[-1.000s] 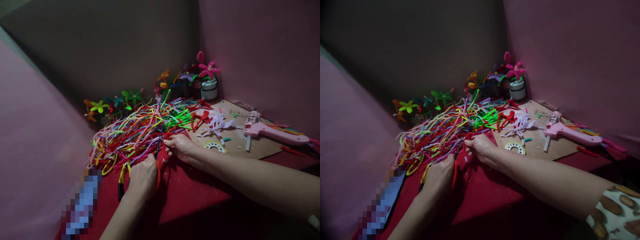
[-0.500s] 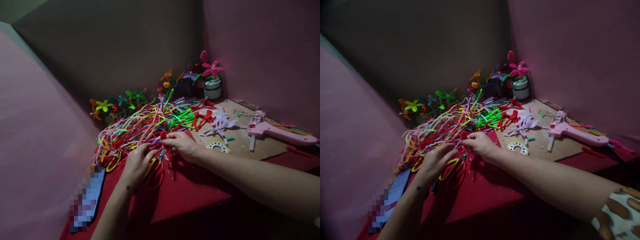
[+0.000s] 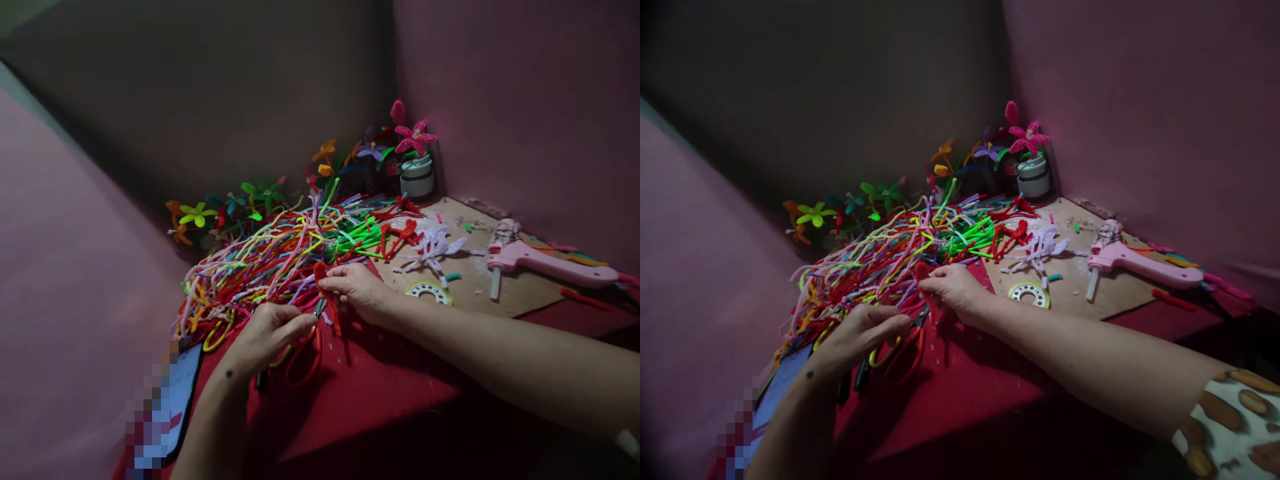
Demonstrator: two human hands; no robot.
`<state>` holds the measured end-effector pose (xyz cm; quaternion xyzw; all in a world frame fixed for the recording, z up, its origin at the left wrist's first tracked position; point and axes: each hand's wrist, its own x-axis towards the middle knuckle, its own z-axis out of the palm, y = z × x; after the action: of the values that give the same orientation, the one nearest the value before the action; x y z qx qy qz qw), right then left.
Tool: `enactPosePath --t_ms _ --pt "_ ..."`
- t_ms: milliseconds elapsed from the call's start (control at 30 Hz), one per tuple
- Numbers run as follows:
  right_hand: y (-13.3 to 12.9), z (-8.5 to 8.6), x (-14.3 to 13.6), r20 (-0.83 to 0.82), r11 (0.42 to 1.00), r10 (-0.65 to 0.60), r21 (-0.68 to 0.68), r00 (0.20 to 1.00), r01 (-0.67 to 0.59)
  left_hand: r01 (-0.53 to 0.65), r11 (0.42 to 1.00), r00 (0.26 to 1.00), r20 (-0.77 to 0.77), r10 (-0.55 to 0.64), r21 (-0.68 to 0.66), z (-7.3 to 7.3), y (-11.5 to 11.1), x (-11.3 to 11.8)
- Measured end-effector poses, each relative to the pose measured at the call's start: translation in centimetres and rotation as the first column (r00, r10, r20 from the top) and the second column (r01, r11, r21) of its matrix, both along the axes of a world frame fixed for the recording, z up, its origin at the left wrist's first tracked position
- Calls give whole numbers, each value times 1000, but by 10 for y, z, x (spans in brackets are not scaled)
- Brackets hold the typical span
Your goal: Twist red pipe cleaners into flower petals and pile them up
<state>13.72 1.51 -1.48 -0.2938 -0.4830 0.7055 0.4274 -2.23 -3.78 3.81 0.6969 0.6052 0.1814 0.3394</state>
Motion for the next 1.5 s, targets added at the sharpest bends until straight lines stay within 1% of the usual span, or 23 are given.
enactPosePath --t_ms 33,67,100,167,233,333,400,467,533,567,667,833,900,967,1067,1133,1200,1300,1333,1367,1400,1433,1500 --pt "-1 0 0 -5 1000 10 8 1000 -10 -89 992 996 19 87 89 -2 2 1" --pt "-2 0 0 -10 999 26 19 1000 -26 -194 964 980 88 181 180 -4 5 5" --pt "-3 0 0 -15 999 46 30 999 -46 -276 934 954 179 239 226 -8 9 9" --pt "-4 -1 0 -17 995 95 43 995 -95 -356 917 895 348 279 181 -13 15 20" --pt "-4 -3 1 -26 988 152 29 988 -152 -391 904 845 456 280 170 -17 20 29" --pt "-2 -3 1 -95 970 236 -33 967 -240 -412 893 800 540 261 179 -20 23 35" --pt "-1 -2 1 -161 951 280 -86 947 -296 -407 906 762 590 267 115 -22 23 35" --pt "-1 0 1 -196 938 301 -114 933 -327 -406 913 704 647 293 29 -23 23 32" --pt "-1 0 1 -182 938 302 -118 936 -326 -404 915 655 690 307 -24 -24 23 30" --pt "-1 -1 0 -161 943 292 -118 943 -312 -403 915 645 699 309 -33 -24 23 29" --pt "1 -5 -1 -92 953 271 -119 958 -280 -381 923 646 701 302 -46 -24 25 25" --pt "4 -11 -1 0 941 330 -75 944 -329 -294 945 641 705 304 -140 -23 27 21" --pt "3 -9 0 24 940 333 -80 943 -330 -296 944 647 697 309 -144 -22 26 22" --pt "2 -7 0 33 944 322 -79 946 -319 -344 934 659 682 316 -99 -23 24 25" --pt "1 -5 0 21 954 296 -49 955 -295 -429 903 684 661 308 22 -26 21 31" --pt "1 -4 0 25 963 268 -42 963 -267 -446 891 698 657 285 88 -29 21 33" --pt "0 -4 1 49 968 247 -48 968 -245 -418 904 715 647 264 93 -30 21 32" --pt "-1 -3 1 93 975 223 -25 970 -222 -285 958 761 603 238 -19 -29 22 27" --pt "-1 -2 1 108 977 213 -13 971 -213 -254 966 781 579 233 -46 -29 22 26" --pt "-1 -2 1 119 980 200 -5 973 -200 -247 968 800 554 231 -46 -29 21 26" --pt "-1 -2 1 129 983 183 -8 975 -183 -260 965 819 527 229 -15 -29 21 26" --pt "-1 -3 0 135 986 166 -21 977 -165 -289 956 838 495 228 48 -30 21 27" --pt "0 -5 -1 126 988 145 -71 981 -137 -347 903 885 407 226 253 -33 20 31"
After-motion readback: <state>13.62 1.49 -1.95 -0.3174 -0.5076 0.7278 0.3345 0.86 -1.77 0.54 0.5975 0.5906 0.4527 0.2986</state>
